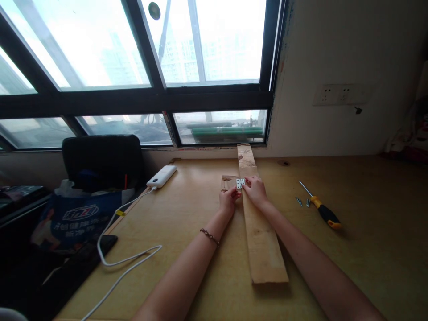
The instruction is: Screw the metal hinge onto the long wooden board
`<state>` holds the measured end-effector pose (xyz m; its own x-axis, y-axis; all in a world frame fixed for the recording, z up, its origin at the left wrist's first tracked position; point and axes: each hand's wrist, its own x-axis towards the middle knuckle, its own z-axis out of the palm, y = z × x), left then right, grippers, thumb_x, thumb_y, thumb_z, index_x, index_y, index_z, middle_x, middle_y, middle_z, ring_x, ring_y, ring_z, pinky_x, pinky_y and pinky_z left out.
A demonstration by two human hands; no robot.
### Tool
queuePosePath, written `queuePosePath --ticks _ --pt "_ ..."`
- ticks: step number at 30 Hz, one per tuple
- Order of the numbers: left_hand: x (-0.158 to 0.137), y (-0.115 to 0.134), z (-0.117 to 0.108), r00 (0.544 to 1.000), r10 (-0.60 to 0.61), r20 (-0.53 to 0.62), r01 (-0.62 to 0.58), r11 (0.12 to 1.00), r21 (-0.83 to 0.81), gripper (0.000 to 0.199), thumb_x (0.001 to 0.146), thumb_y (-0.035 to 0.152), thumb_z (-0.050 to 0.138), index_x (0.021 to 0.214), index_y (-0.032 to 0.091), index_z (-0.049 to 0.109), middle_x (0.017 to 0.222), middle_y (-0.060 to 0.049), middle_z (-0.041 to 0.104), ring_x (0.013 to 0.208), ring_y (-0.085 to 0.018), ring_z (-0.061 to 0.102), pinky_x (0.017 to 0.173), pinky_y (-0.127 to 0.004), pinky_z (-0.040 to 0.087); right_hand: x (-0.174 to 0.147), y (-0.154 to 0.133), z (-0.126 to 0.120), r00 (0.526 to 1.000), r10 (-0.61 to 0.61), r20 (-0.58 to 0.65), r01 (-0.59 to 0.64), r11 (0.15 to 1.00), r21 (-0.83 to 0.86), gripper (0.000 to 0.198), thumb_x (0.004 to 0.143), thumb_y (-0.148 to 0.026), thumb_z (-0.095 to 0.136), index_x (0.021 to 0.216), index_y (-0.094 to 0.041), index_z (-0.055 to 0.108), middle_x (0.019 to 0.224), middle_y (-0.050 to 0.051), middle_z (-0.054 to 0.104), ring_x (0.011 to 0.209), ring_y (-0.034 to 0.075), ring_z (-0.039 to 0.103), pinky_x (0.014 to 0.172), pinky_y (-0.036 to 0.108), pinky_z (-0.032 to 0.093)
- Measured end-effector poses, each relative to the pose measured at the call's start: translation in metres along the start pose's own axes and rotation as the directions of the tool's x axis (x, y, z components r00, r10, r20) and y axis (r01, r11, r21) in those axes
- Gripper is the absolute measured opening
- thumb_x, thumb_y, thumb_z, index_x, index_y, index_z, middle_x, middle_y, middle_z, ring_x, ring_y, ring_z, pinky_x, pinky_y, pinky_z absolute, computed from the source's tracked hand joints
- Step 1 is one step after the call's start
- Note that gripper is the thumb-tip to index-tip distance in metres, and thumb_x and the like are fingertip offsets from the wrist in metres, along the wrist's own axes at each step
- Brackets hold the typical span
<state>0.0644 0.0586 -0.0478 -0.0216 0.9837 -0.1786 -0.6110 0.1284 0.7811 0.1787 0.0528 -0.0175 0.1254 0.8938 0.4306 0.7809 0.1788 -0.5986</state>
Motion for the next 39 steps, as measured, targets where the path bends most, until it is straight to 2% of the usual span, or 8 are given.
queuePosePath --ticks 8,15,22,39 --pt "-0.0026 0.0001 0.0017 0.999 0.046 0.024 -0.047 0.998 0.047 0.032 0.050 0.023 0.077 0.075 0.008 0.064 0.063 -0.004 0.064 0.050 -0.009 0.058 0.050 -0.020 0.048 -0.0010 0.0007 0.0016 0.998 -0.060 -0.006 0.060 0.998 0.006 0.033 0.074 -0.017 0.057 0.106 -0.018 0.065 0.104 0.008 0.060 0.098 0.021 0.049 0.087 0.031 0.038" --pt "-0.0015 -0.0012 0.0013 0.999 0.048 0.013 -0.049 0.998 0.037 0.032 0.048 0.020 0.077 0.074 0.009 0.064 0.062 -0.003 0.064 0.048 -0.008 0.056 0.050 -0.019 0.048 -0.0014 -0.0008 0.0011 0.996 -0.086 0.023 0.085 0.996 0.028 0.026 0.076 -0.016 0.055 0.098 -0.017 0.068 0.101 0.008 0.063 0.096 0.021 0.050 0.088 0.031 0.039" --pt "-0.0006 -0.0023 0.0008 0.999 0.051 0.011 -0.052 0.997 0.056 0.036 0.046 0.023 0.079 0.076 0.009 0.064 0.066 -0.003 0.065 0.049 -0.007 0.055 0.052 -0.020 0.047 -0.0008 -0.0002 0.0026 0.998 -0.058 0.008 0.058 0.998 0.031 0.024 0.074 -0.014 0.055 0.093 -0.015 0.069 0.096 0.009 0.062 0.094 0.020 0.051 0.085 0.030 0.040" --pt "-0.0030 -0.0030 0.0005 0.994 0.098 0.055 -0.101 0.993 0.057 0.034 0.050 0.023 0.078 0.079 0.010 0.066 0.069 -0.003 0.065 0.049 -0.006 0.054 0.050 -0.018 0.044 -0.0016 -0.0027 0.0029 0.997 -0.075 -0.004 0.075 0.996 0.045 0.023 0.075 -0.015 0.054 0.093 -0.013 0.068 0.096 0.010 0.062 0.094 0.020 0.053 0.087 0.030 0.041"
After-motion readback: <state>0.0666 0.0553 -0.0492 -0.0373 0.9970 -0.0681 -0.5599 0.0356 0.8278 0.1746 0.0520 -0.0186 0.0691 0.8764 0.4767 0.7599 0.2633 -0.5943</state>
